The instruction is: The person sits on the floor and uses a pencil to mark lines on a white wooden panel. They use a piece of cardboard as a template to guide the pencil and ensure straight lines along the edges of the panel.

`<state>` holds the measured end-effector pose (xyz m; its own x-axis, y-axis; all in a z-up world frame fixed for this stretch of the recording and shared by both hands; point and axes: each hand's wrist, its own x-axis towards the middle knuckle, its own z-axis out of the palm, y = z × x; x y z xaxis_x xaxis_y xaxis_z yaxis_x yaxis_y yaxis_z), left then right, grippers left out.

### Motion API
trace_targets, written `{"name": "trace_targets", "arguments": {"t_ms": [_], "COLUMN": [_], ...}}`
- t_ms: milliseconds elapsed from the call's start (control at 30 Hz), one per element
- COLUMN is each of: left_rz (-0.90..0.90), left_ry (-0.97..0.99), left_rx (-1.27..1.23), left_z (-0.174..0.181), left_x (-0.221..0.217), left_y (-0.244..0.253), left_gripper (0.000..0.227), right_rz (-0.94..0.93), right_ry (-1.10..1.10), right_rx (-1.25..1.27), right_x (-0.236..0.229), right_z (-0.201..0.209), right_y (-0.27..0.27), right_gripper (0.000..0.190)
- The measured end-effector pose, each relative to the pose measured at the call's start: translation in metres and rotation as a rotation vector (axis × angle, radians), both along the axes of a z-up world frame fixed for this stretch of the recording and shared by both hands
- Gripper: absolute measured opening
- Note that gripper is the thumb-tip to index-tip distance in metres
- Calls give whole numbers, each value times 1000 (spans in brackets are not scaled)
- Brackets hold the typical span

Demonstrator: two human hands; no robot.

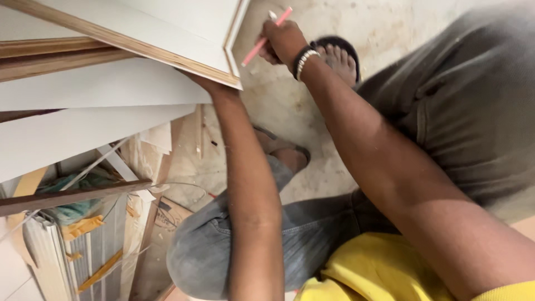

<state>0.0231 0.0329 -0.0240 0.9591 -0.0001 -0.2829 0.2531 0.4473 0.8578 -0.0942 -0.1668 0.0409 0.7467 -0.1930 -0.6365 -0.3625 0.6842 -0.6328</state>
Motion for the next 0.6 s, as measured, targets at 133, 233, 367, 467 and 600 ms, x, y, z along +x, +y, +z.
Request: {"name": "trace_targets", "arguments": {"t_ms": [133,233,367,467,600], "left_rz": [-9,-37,-100,-80,-57], "left_ry": [94,65,-18,113,161], "left_rx": [-140,-171,-20,-191,-159], "left_z": [-4,-3,-1,7,26], "left_x": [7,5,1,-1,-8], "left_y": [14,16,18,14,0], "left_gripper": [75,71,56,65,69], "right_rz": [67,92,66,64,53], "right_ry": [2,-37,-22,32,22], "right_rx": [-1,-39,-19,-33,-175], "right_x": [-1,0,3,15,31], "right_z": [1,7,5,-5,-30], "right_y": [13,20,22,25,36], "right_gripper": [38,35,32,32,36]}}
